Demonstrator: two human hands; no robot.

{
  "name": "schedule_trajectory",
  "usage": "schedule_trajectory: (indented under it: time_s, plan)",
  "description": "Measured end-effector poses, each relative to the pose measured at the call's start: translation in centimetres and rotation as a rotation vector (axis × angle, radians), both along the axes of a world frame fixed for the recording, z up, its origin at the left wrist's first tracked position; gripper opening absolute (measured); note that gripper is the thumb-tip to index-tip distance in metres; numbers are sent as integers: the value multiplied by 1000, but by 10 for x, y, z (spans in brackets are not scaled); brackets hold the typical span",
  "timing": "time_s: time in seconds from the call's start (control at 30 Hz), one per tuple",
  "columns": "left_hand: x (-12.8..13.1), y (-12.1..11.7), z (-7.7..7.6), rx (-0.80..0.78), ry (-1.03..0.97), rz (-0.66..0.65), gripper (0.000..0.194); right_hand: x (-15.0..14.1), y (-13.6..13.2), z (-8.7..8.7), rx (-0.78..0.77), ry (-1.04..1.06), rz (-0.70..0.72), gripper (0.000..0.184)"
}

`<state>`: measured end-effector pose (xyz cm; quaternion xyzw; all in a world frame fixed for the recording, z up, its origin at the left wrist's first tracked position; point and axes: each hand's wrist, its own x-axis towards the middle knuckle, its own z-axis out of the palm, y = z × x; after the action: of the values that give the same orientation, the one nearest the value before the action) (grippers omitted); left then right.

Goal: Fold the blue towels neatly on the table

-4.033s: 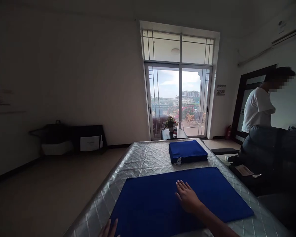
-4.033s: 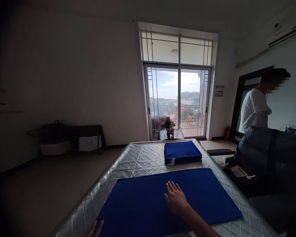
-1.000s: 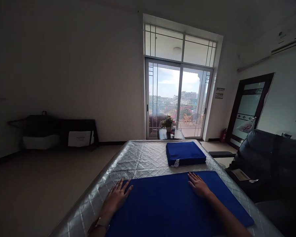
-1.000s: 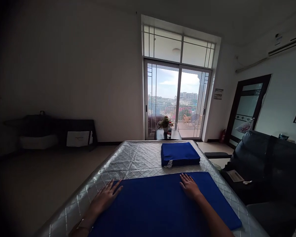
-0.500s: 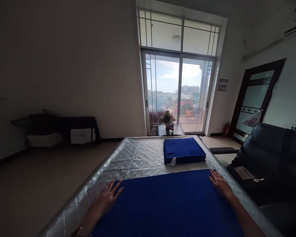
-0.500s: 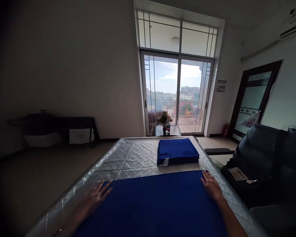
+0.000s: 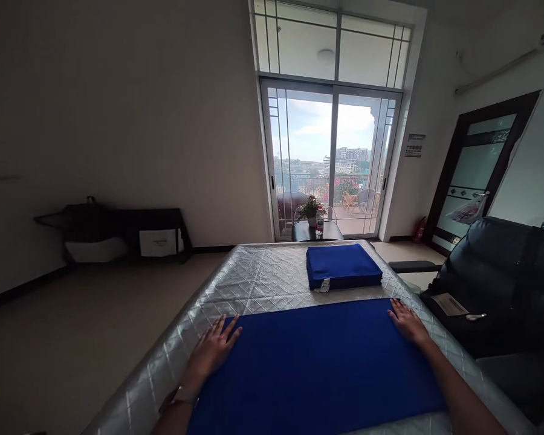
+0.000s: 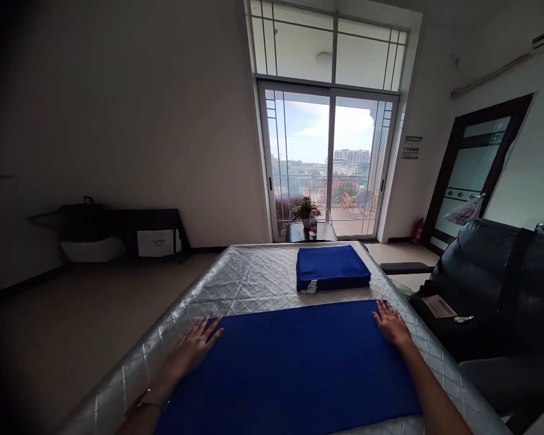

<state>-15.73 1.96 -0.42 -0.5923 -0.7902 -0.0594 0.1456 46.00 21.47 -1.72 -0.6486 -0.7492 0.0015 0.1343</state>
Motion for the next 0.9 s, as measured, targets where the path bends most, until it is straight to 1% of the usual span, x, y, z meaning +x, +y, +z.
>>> schedule_trajectory:
  time_s: [0.07, 0.17, 0.23, 0.3, 0.43, 0.53, 0.6, 0.63, 0.7, 0.77, 0.83, 0.9]
  plan:
    - [6, -3, 7, -42, -36, 22, 63, -4, -7, 11, -22, -6, -25, 69]
    - [14, -8, 15, -34, -72, 34, 64, -19, -22, 29, -9, -10, -66, 68]
    - [17, -10, 18, -12, -92, 22, 63, -43, -34, 39, 25, -12, -74, 67]
    - [18, -11, 19, 4, -106, 16, 63, -78, -49, 45, 62, -17, -20, 66]
    - [19, -12, 19, 11, -115, 34, 62, -176, -87, 47, 81, -22, 239, 64]
    - [20, -13, 19, 3, -120, 41, 62, -249, -115, 46, 55, 86, 527, 72]
    - [19, -13, 19, -6, -119, 41, 62, -283, -129, 46, 10, 115, 664, 76]
    - [18, -13, 18, -10, -117, 37, 62, -295, -132, 46, -14, 120, 708, 77]
    - [16, -12, 16, -17, -108, 25, 62, -306, -134, 44, -53, 121, 748, 80]
    - [12, -10, 13, -21, -104, 6, 63, -300, -128, 42, -74, 118, 740, 80]
    - [9, -8, 10, -19, -101, 0, 63, -280, -117, 41, -82, 112, 704, 79]
    - [6, -7, 8, -18, -87, -7, 61, -248, -101, 39, -90, 98, 650, 79]
